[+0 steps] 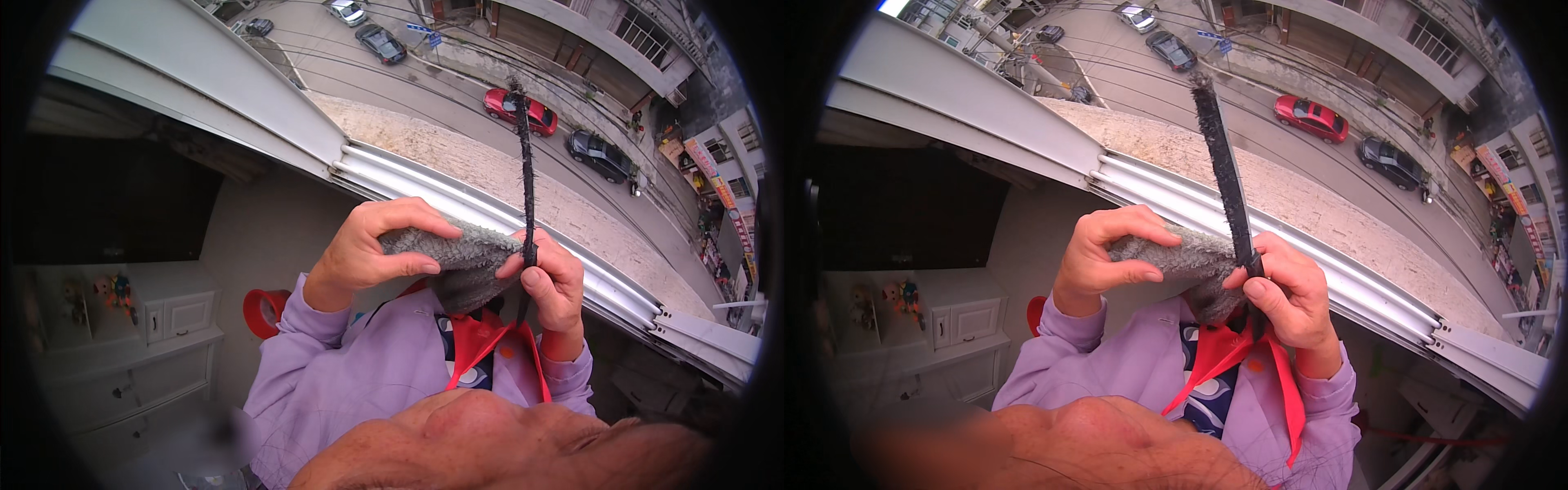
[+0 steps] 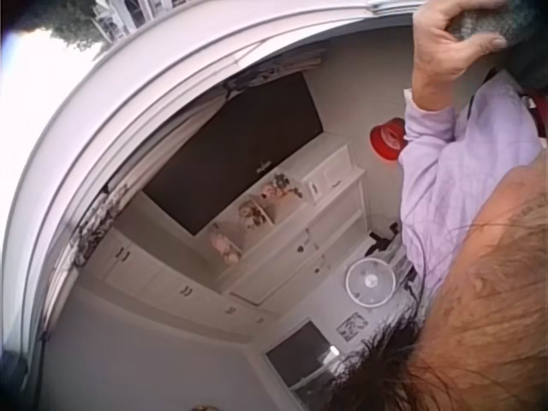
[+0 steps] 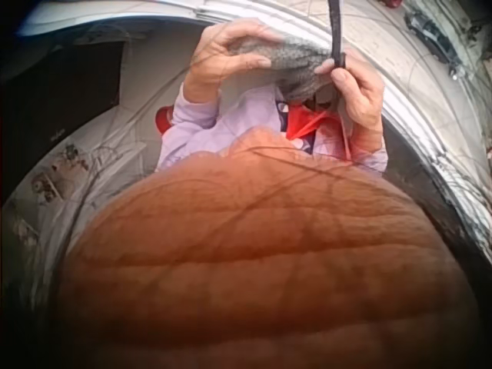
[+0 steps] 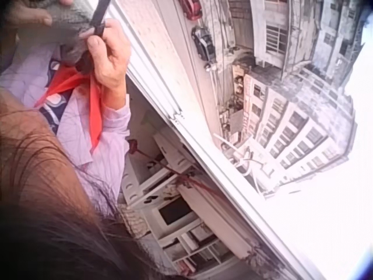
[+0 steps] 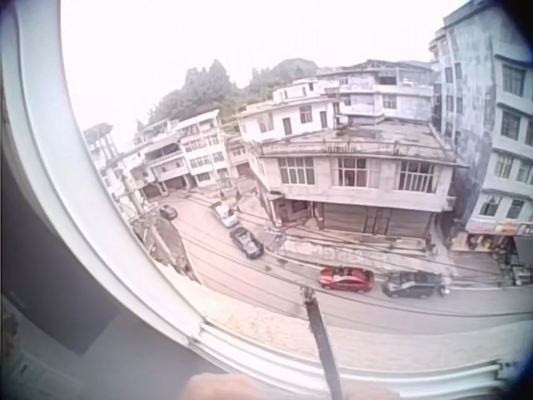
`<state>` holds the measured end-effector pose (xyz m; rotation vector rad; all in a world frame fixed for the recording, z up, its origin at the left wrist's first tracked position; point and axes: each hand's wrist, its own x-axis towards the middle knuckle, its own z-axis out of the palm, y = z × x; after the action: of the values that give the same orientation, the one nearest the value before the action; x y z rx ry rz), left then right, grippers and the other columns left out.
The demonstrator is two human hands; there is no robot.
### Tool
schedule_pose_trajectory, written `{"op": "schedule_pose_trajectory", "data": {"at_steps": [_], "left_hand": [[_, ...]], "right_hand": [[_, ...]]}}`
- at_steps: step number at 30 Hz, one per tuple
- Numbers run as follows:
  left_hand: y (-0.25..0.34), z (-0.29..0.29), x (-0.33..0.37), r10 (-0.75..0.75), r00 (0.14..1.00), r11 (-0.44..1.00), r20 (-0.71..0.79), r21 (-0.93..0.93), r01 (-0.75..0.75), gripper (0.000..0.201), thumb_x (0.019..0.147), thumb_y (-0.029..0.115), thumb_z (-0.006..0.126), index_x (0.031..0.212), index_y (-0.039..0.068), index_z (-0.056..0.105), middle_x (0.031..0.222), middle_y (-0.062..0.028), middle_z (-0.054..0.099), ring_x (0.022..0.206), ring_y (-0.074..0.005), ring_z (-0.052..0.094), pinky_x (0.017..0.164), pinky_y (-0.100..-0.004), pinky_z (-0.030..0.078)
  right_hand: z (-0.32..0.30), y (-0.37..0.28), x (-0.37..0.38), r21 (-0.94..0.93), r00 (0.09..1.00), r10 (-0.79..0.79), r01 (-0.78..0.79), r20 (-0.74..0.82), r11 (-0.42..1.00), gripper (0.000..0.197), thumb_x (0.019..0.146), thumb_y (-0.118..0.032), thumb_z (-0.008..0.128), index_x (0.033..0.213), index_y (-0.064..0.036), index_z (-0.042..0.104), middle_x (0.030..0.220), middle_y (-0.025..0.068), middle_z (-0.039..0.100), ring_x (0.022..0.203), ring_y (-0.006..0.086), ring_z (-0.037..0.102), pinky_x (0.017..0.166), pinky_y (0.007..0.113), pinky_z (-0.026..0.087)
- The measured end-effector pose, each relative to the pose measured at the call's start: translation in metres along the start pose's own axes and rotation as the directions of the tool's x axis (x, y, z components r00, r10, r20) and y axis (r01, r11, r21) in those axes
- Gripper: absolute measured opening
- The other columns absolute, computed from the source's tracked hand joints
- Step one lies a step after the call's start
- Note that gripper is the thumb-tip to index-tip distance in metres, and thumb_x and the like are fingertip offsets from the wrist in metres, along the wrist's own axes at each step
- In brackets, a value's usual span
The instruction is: The person cleans the window frame using a scraper tool and a cloth. They scrape along the frame's grooves and wipe the surface repeatedly with a grey cloth.
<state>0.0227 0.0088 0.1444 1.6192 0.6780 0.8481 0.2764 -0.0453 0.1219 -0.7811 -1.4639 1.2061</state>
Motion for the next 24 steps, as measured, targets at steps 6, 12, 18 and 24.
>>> {"op": "schedule_pose_trajectory", "data": {"at_steps": [6,12,18,24], "left_hand": [[0.004,-0.011,0.001,-0.035,0.999,0.895,0.040,0.445,0.014,0.031,0.074,-0.001,0.072,0.105,0.003,0.068,0.085,-0.0140,0.068,0.075,-0.0260,0.067,0.068,-0.0298,0.052],[0.012,-0.029,-0.001,-0.183,0.977,0.980,-0.111,0.057,0.190,0.009,0.084,0.001,0.068,0.090,-0.001,0.062,0.076,-0.0001,0.059,0.071,-0.0040,0.051,0.063,-0.0207,0.042],[-0.007,-0.048,0.014,-0.105,0.985,0.993,-0.136,-0.062,0.097,0.006,0.091,0.006,0.060,0.095,0.001,0.058,0.082,0.0041,0.054,0.077,-0.0017,0.045,0.067,-0.0180,0.037],[-0.014,-0.052,0.017,-0.069,0.976,0.993,-0.206,-0.105,0.048,0.006,0.094,0.009,0.058,0.096,0.003,0.057,0.082,0.0051,0.052,0.077,-0.0018,0.043,0.067,-0.0179,0.036]], "right_hand": [[-0.020,0.003,-0.006,0.032,0.970,-0.020,0.013,0.243,0.999,0.012,0.074,-0.005,0.072,0.074,0.0039,0.063,0.103,0.0200,0.062,0.077,0.0214,0.061,0.067,0.029,0.046],[-0.032,0.028,-0.015,0.081,0.909,0.039,-0.080,0.415,0.994,0.019,0.074,-0.007,0.074,0.068,0.0022,0.058,0.101,0.0176,0.061,0.071,0.0186,0.057,0.063,0.028,0.044],[-0.020,0.029,0.007,0.129,0.972,0.009,-0.041,0.235,0.991,0.018,0.074,-0.012,0.076,0.072,0.0006,0.063,0.089,0.0097,0.057,0.082,0.0197,0.053,0.073,0.029,0.041],[-0.020,0.034,0.019,0.050,0.996,-0.014,0.018,-0.090,0.999,0.011,0.084,-0.008,0.069,0.087,0.0016,0.067,0.095,0.0084,0.056,0.086,0.0158,0.052,0.073,0.025,0.040]]}}
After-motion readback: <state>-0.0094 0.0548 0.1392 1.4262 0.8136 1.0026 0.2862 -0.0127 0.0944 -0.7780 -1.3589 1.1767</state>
